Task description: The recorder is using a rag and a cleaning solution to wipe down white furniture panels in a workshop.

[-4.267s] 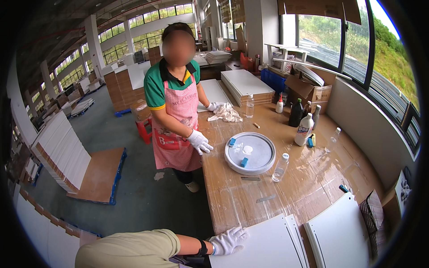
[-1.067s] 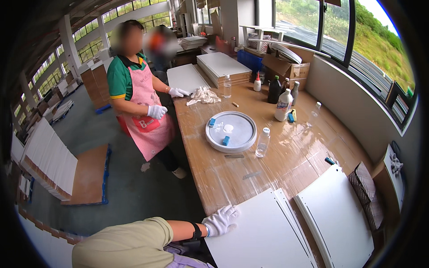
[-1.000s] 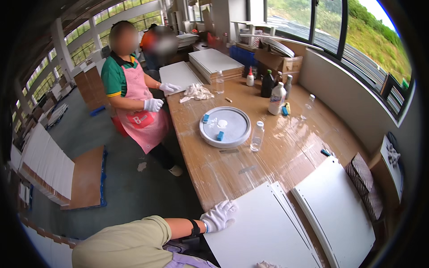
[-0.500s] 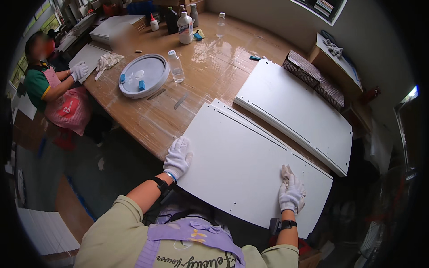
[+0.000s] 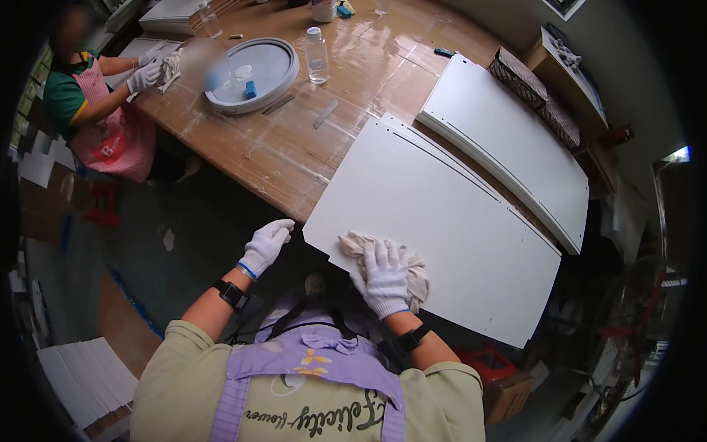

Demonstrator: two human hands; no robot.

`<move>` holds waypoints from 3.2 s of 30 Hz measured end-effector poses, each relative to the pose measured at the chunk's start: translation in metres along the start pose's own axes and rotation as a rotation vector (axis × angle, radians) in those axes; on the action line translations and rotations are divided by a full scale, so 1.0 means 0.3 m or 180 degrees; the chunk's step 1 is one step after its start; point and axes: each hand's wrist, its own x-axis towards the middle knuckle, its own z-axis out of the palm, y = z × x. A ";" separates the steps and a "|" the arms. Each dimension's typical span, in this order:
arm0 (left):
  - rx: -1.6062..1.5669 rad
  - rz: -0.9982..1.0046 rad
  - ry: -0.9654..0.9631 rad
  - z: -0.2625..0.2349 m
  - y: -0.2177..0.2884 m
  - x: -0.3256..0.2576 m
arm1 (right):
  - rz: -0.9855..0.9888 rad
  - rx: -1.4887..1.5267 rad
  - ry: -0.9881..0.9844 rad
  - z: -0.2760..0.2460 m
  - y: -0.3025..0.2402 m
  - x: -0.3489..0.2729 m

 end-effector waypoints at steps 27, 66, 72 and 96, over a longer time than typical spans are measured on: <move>0.3054 0.0883 0.0908 0.294 0.375 0.272 | 0.1088 -0.0517 -0.0264 -0.153 0.894 -0.890; 0.3900 0.2716 -0.1694 0.842 0.570 0.317 | 0.4963 0.3439 0.1128 -0.152 1.704 -0.829; 0.4211 0.0251 0.0540 0.529 0.574 0.569 | 0.4878 0.3219 0.0978 -0.182 1.678 -0.822; 0.3602 0.0405 0.0256 0.935 0.773 0.580 | 0.4450 0.3009 0.0942 -0.180 1.656 -0.836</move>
